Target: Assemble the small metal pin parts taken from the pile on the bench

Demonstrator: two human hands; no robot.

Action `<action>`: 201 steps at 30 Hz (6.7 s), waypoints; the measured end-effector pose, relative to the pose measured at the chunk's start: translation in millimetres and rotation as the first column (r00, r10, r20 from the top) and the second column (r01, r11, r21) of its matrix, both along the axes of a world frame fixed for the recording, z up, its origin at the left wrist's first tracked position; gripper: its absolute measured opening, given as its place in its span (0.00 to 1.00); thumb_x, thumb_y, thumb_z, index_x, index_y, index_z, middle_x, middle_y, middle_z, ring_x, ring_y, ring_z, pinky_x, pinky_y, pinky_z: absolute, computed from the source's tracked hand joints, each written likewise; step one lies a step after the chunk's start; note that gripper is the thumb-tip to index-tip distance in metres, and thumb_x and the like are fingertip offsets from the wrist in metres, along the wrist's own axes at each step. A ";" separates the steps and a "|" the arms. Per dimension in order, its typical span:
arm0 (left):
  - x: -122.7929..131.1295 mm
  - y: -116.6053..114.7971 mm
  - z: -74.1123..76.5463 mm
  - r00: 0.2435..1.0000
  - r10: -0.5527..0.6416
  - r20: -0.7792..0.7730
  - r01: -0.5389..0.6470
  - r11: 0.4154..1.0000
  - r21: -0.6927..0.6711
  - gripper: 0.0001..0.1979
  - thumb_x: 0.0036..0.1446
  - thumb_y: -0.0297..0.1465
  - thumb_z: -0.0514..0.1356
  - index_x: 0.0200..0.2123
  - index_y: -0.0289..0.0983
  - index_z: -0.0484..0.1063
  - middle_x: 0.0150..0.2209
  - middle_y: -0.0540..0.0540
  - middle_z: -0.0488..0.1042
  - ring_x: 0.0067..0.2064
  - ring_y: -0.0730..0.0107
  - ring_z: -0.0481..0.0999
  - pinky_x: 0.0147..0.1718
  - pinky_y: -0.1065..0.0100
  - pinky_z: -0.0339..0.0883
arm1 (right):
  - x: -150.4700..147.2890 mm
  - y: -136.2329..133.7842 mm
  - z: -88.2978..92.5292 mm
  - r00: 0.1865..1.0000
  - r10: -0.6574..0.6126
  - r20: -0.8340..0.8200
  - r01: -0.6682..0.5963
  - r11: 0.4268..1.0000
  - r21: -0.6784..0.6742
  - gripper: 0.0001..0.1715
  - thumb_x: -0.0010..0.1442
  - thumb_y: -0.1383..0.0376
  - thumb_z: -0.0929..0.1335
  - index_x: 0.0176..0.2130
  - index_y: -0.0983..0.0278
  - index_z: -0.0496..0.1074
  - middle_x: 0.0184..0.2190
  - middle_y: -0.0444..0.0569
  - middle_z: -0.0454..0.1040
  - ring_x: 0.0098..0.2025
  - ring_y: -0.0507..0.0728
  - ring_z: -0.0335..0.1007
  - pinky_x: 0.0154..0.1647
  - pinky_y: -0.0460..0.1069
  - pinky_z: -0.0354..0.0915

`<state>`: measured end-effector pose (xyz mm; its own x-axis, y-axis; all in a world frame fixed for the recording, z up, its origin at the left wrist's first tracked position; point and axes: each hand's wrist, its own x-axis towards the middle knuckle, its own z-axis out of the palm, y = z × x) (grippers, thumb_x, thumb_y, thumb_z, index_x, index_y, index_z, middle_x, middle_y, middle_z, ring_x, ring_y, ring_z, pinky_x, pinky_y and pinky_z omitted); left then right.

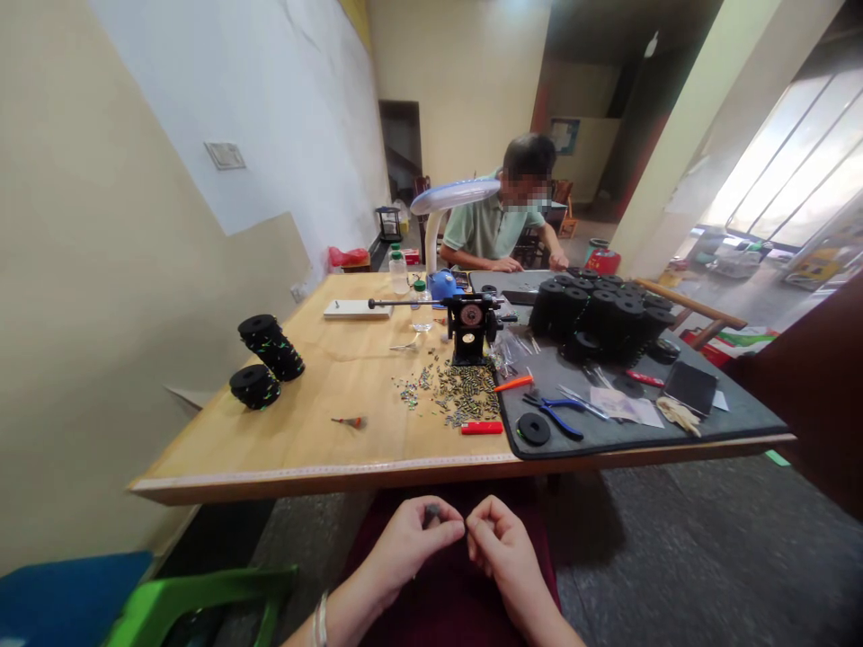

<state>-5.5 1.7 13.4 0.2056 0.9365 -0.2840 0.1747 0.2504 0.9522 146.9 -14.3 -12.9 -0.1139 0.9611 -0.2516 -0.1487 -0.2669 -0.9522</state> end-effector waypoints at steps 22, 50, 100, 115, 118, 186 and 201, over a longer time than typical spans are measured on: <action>-1.7 24.6 22.7 0.996 -0.092 0.019 0.089 0.989 0.119 0.15 0.47 0.40 0.63 0.24 0.32 0.73 0.20 0.49 0.72 0.23 0.71 0.66 0.25 0.70 0.58 | 4.5 20.4 23.3 0.970 0.152 -0.189 -0.149 0.988 0.030 0.22 0.51 0.52 0.73 0.38 0.65 0.70 0.29 0.47 0.75 0.31 0.54 0.72 0.30 0.47 0.67; -52.7 94.2 40.7 0.527 0.105 -0.844 0.391 0.852 0.350 0.05 0.55 0.27 0.56 0.33 0.36 0.72 0.36 0.41 0.77 0.40 0.60 0.75 0.39 0.65 0.63 | 20.4 28.6 21.6 0.951 -0.194 -0.241 0.197 0.980 -0.013 0.22 0.48 0.52 0.74 0.26 0.62 0.62 0.11 0.31 0.51 0.15 0.44 0.38 0.16 0.43 0.37; 22.9 28.3 -29.4 0.892 -0.399 0.210 0.415 0.909 -0.035 0.13 0.40 0.23 0.56 0.34 0.35 0.66 0.25 0.50 0.76 0.26 0.72 0.72 0.28 0.71 0.61 | 75.3 50.4 63.6 0.789 -0.502 -0.353 0.519 0.853 -0.055 0.26 0.39 0.57 0.79 0.33 0.61 0.64 0.26 0.44 0.80 0.30 0.55 0.78 0.18 0.39 0.62; -1.9 52.9 13.6 0.859 -0.161 -0.486 0.365 0.859 0.359 0.08 0.51 0.28 0.57 0.34 0.36 0.74 0.32 0.47 0.78 0.34 0.66 0.74 0.34 0.70 0.65 | 41.6 23.0 30.0 0.903 -0.340 -0.262 0.343 0.939 -0.036 0.27 0.41 0.50 0.76 0.27 0.63 0.62 0.13 0.35 0.64 0.13 0.42 0.48 0.13 0.38 0.40; -7.1 79.2 28.7 0.843 -0.023 -0.537 0.323 0.821 0.471 0.08 0.54 0.29 0.55 0.33 0.37 0.74 0.30 0.48 0.78 0.33 0.68 0.75 0.34 0.71 0.65 | 34.1 18.2 14.3 0.922 -0.304 -0.241 0.299 0.952 -0.061 0.30 0.40 0.46 0.76 0.27 0.63 0.61 0.11 0.34 0.63 0.12 0.42 0.45 0.13 0.38 0.37; -1.4 7.9 -20.5 0.558 0.345 0.755 0.162 0.847 -0.507 0.06 0.48 0.24 0.68 0.31 0.32 0.75 0.31 0.47 0.78 0.28 0.77 0.76 0.28 0.77 0.66 | -6.3 -8.9 11.2 0.975 -0.034 0.219 -0.040 0.944 0.327 0.17 0.60 0.55 0.65 0.27 0.64 0.68 0.18 0.41 0.67 0.17 0.48 0.56 0.17 0.42 0.54; 0.1 5.7 -19.6 0.552 0.368 0.748 0.132 0.847 -0.515 0.04 0.48 0.21 0.67 0.30 0.29 0.76 0.30 0.45 0.78 0.28 0.76 0.75 0.28 0.76 0.67 | -8.4 -6.6 9.3 0.969 0.012 0.248 -0.092 0.945 0.314 0.19 0.61 0.53 0.63 0.28 0.64 0.64 0.17 0.40 0.64 0.16 0.47 0.57 0.17 0.42 0.53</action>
<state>-5.4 7.4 -6.2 0.4709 0.7605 -0.4470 -0.6547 0.6409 0.4007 138.5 -20.9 -3.6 -0.1406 0.9891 0.0426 0.1006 0.0571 -0.9933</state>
